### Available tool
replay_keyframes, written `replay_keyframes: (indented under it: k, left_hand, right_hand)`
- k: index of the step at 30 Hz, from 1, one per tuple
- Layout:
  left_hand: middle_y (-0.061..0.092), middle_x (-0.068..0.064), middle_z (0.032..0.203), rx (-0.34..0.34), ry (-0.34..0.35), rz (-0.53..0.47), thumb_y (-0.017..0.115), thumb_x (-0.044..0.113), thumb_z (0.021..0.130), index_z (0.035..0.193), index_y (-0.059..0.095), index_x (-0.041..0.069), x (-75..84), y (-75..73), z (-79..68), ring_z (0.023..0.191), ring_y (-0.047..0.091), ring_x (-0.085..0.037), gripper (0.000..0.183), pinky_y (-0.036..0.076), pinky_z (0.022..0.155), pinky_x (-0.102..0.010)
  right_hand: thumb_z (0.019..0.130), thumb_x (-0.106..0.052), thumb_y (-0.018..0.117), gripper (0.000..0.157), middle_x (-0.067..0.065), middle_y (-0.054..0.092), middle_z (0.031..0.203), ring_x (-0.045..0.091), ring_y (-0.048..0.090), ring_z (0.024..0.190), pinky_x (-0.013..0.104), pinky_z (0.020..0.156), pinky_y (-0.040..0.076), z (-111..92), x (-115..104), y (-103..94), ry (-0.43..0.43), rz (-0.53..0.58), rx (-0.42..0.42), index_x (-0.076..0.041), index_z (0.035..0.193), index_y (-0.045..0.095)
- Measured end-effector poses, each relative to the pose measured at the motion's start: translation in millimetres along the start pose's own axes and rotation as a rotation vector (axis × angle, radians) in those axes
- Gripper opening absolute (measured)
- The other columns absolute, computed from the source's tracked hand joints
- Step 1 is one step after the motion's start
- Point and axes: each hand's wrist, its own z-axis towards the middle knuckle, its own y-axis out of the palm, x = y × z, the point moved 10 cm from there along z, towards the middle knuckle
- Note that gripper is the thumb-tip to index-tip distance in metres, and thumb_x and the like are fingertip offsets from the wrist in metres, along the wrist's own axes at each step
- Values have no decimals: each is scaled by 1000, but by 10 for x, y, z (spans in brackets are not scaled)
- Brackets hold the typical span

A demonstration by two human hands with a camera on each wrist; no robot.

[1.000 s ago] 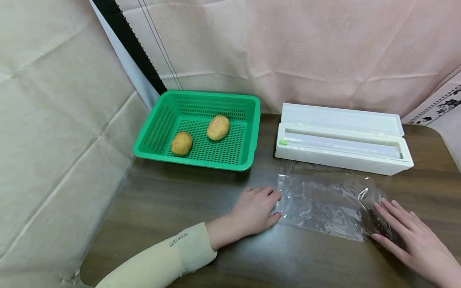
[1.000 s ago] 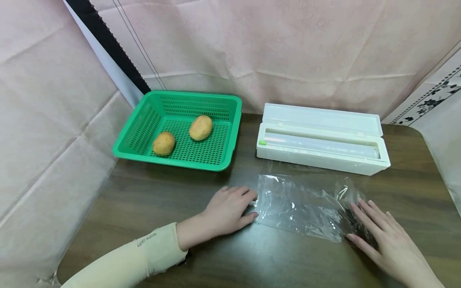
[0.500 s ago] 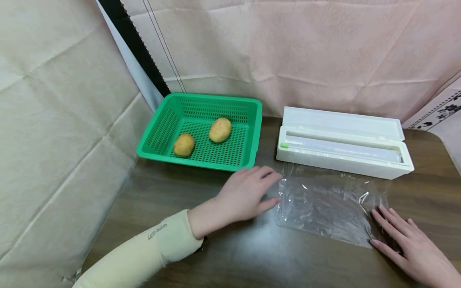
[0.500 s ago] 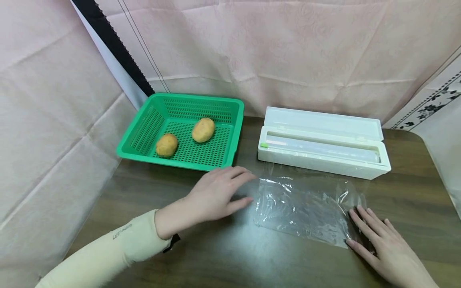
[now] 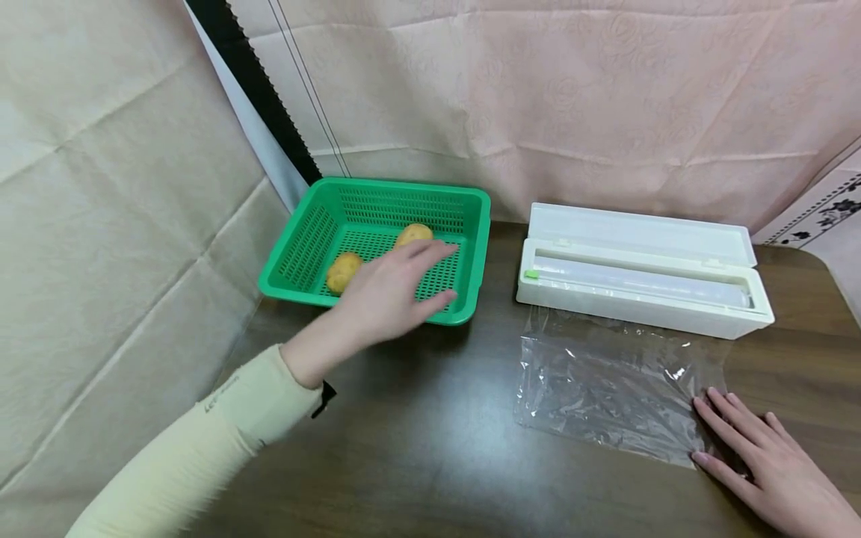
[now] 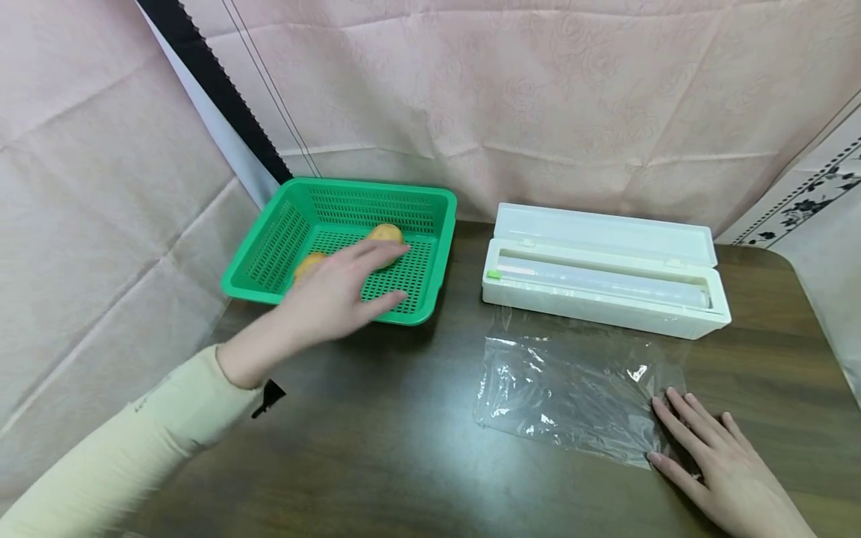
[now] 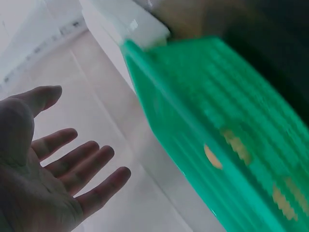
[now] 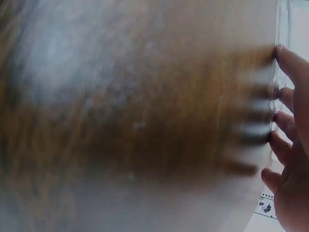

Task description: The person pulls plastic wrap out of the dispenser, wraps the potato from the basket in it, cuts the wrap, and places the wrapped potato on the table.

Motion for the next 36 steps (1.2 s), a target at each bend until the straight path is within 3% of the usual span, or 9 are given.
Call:
replay_keyframes:
  k: [9,18,27,36]
  left_hand:
    - [46,-7,144,-104,-214,-18,65,48,86,143,45,22,-797,-76,99,128,47,-27,65,49,88,-52]
    - [32,-16,153,-321,-340,46,61,57,86,151,31,15,-1402,55,152,140,29,-37,83,32,106,-59]
    - [25,-22,155,-511,-420,117,61,55,87,152,23,8,-1781,230,138,141,21,-43,89,28,107,-61]
    - [24,-26,154,-652,-480,124,58,58,88,154,15,6,-1986,417,59,139,23,-46,94,32,105,-60]
  right_hand:
    - [85,-38,71,82,5,16,161,9,-4,147,49,114,-15,-37,19,30,26,-15,-17,-20,153,28]
    - [82,-33,74,81,6,23,159,9,4,147,50,116,-10,-64,-14,0,2,31,22,-19,150,34]
    - [83,-34,74,81,6,21,159,8,2,147,49,116,-11,-44,-10,6,7,17,13,-19,151,33]
    - [85,-38,71,82,5,15,161,9,-4,147,52,113,-16,-3,34,37,36,-8,-26,-21,153,28]
